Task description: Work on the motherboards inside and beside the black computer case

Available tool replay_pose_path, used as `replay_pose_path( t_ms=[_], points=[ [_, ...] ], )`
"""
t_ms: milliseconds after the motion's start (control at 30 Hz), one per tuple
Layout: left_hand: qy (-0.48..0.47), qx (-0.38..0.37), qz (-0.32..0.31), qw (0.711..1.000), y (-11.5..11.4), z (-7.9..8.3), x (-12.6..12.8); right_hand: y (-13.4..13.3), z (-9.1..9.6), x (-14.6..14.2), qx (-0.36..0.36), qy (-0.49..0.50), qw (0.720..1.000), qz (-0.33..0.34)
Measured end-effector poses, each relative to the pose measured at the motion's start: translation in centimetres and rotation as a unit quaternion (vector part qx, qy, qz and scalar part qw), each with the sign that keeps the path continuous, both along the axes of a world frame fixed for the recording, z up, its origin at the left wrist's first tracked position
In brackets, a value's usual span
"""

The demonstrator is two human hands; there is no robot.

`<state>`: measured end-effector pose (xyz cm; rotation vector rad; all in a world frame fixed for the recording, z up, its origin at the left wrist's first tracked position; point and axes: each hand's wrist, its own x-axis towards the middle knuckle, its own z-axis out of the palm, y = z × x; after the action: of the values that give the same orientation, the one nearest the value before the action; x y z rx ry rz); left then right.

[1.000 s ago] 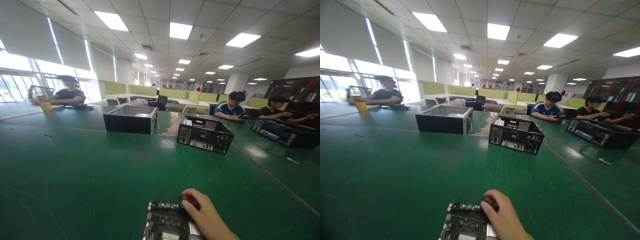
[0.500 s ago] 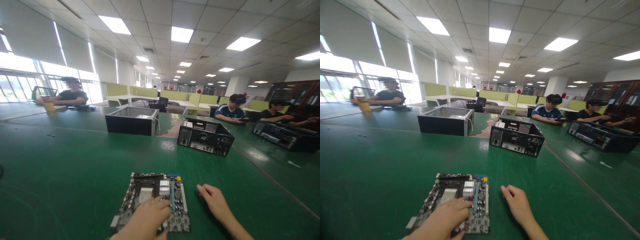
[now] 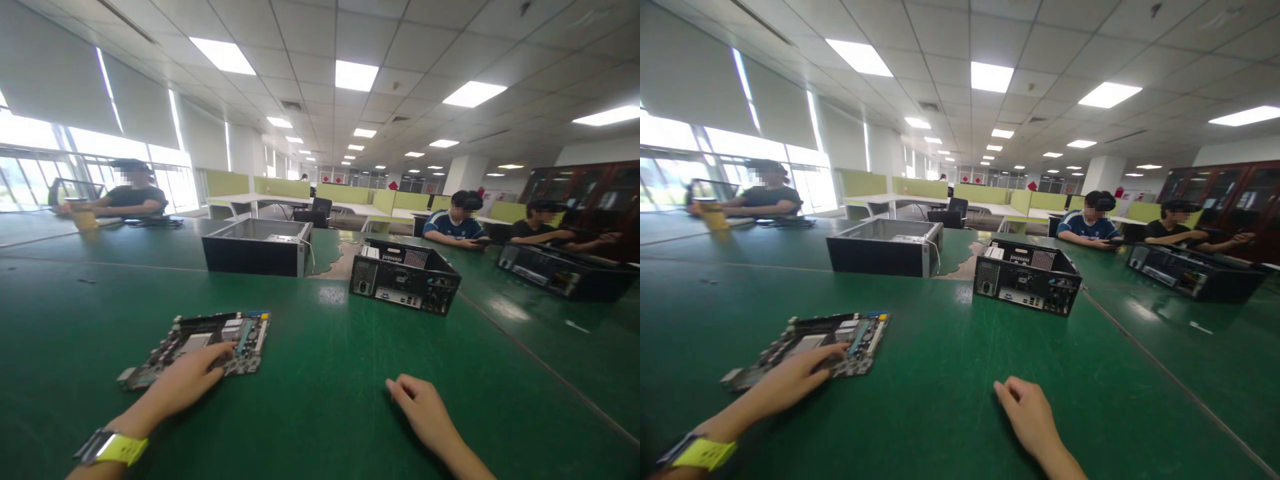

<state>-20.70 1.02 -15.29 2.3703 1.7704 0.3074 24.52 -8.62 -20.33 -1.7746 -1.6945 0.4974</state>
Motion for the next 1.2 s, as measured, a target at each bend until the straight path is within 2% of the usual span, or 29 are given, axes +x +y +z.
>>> replay_pose_path(
  t_ms=[100,200,367,500,600,700,800,867,967,1033,1100,1167,1200],
  points=[
    [-0.026,0.010,0.016,1.000,1.1,-0.5,-4.1,-0.1,0.2,-0.2,-0.005,-0.006,1.000,0.002],
    [-0.057,0.026,0.024,0.998,1.7,-1.1,-6.8,-0.2,0.2,-0.3,-0.008,-0.016,1.000,-0.001],
    [-0.078,0.051,0.035,0.995,2.2,-2.1,-8.6,-0.1,0.1,-0.3,-0.012,-0.033,0.999,0.004],
    [-0.058,0.091,0.062,0.992,2.3,-1.9,-8.8,-0.1,0.2,-0.4,-0.016,-0.047,0.999,0.000],
    [-0.047,0.160,0.072,0.983,2.2,-1.0,-7.0,-0.2,0.6,-0.7,-0.024,-0.051,0.998,-0.001],
    [-0.058,0.163,0.017,0.985,1.2,-0.1,-2.5,-0.4,1.0,-0.8,-0.033,-0.056,0.998,0.000],
    [-0.090,0.112,-0.083,0.986,-0.8,0.3,3.2,-0.5,0.7,-0.8,-0.044,-0.057,0.997,0.001],
    [-0.104,0.060,-0.125,0.985,-2.4,0.2,6.4,-0.4,0.4,-0.7,-0.045,-0.057,0.997,0.003],
    [-0.093,-0.033,-0.153,0.983,-4.3,-0.2,9.1,0.8,0.5,-0.4,-0.049,-0.064,0.997,0.015],
    [-0.082,-0.068,-0.154,0.982,-4.9,-0.3,9.8,2.6,1.7,0.4,-0.055,-0.084,0.995,0.026],
    [-0.083,-0.076,-0.143,0.983,-5.2,-0.3,10.1,5.5,3.8,1.8,-0.049,-0.131,0.990,0.022],
    [-0.086,-0.073,-0.129,0.985,-5.2,-0.2,10.2,9.0,6.5,3.5,-0.008,-0.209,0.978,-0.019],
    [-0.087,-0.069,-0.122,0.986,-5.1,-0.3,10.3,10.9,7.8,4.5,0.035,-0.248,0.967,-0.048]
  ],
)
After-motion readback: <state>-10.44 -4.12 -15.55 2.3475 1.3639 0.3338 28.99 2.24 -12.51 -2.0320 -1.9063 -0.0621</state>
